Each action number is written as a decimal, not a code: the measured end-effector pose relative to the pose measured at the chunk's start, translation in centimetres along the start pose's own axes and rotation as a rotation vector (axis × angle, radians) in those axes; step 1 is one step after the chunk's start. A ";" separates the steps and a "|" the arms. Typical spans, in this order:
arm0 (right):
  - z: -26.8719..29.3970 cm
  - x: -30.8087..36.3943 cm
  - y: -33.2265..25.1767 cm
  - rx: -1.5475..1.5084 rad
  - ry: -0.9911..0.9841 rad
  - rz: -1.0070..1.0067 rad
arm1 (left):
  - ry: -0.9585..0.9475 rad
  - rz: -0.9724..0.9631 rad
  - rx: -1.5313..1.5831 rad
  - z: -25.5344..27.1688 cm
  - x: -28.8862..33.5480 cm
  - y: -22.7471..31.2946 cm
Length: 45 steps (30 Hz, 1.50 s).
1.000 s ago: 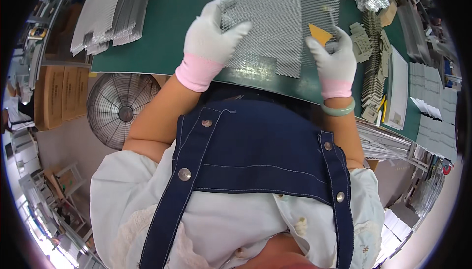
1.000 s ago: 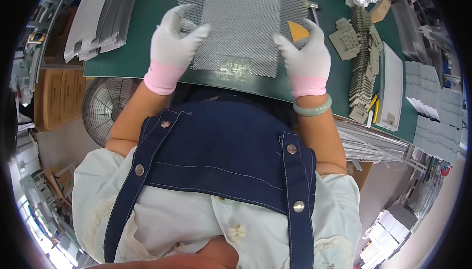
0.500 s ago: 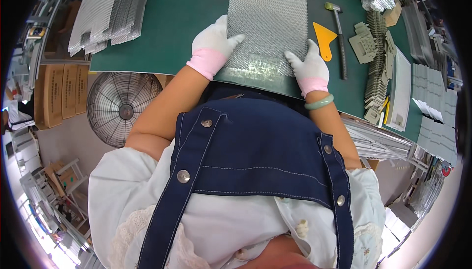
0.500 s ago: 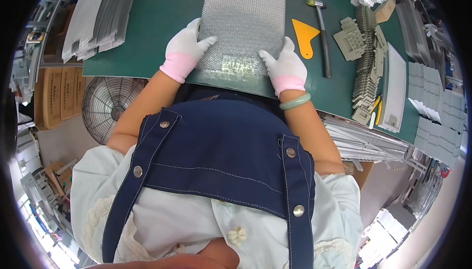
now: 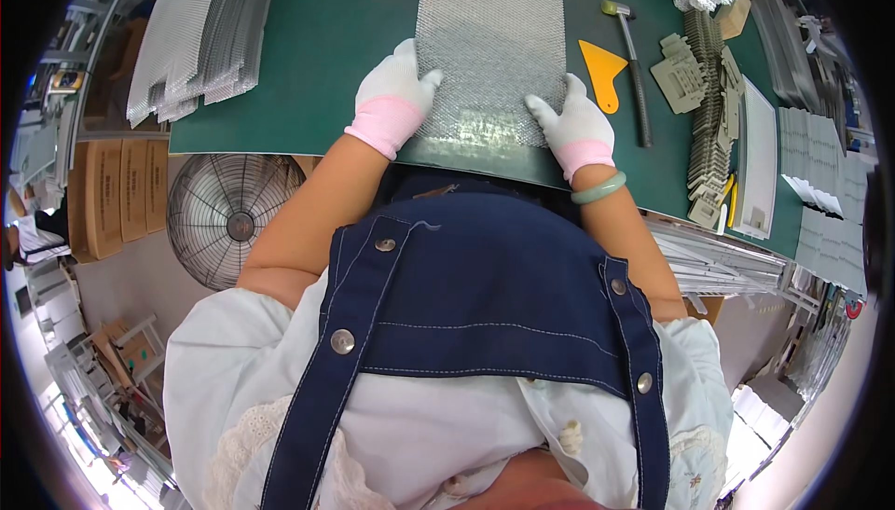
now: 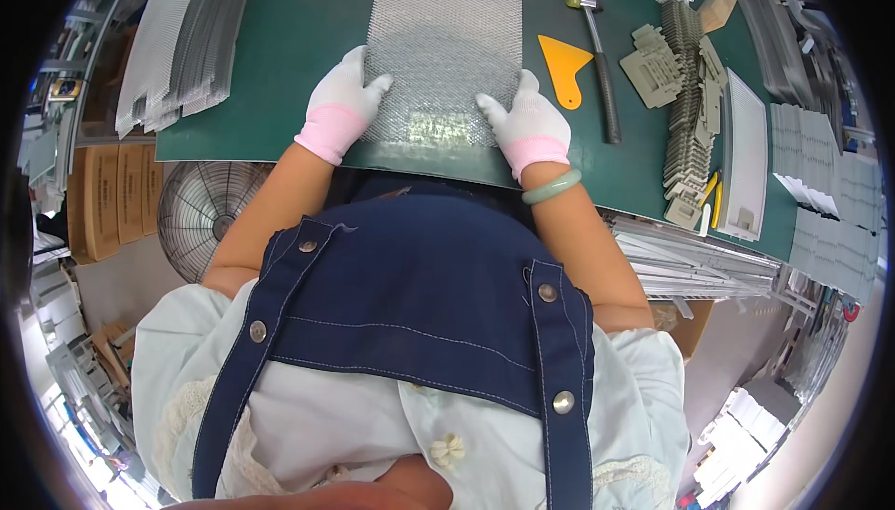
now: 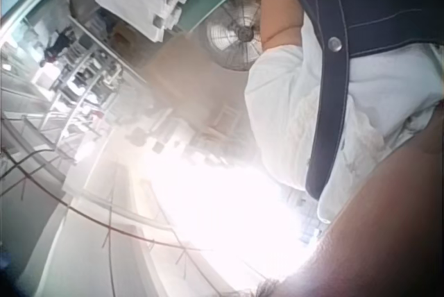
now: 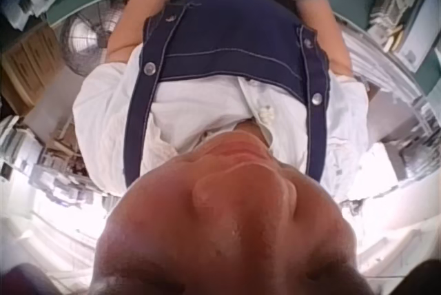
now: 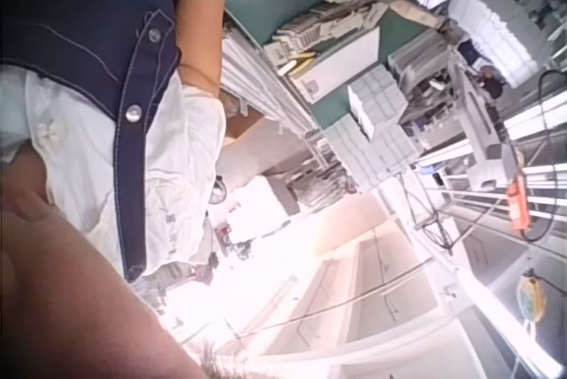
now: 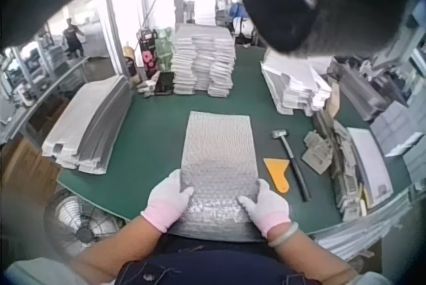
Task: The person assembles air filters by placing a mesh sheet onto a workbench, positioning a plastic frame, and securing it with a power drill. They handle multiple filter units, aligning components and fastening them together in a repetitive assembly process.
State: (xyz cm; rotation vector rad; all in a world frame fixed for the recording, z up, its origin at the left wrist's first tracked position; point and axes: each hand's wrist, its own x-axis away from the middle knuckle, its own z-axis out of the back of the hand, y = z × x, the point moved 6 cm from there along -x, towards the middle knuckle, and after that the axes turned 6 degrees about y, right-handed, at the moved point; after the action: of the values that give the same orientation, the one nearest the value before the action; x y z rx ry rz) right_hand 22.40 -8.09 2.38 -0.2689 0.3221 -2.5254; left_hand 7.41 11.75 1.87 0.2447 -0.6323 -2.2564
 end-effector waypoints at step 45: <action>0.1 5.3 -2.8 0.234 -0.075 0.572 | 0.138 -0.736 -0.240 -0.6 9.4 4.6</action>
State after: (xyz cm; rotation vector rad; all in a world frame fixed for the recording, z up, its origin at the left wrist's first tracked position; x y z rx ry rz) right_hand 16.60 -8.84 3.92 -0.1506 0.0560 -1.9583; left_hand 4.08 1.99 3.89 0.5807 -0.1971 -2.9497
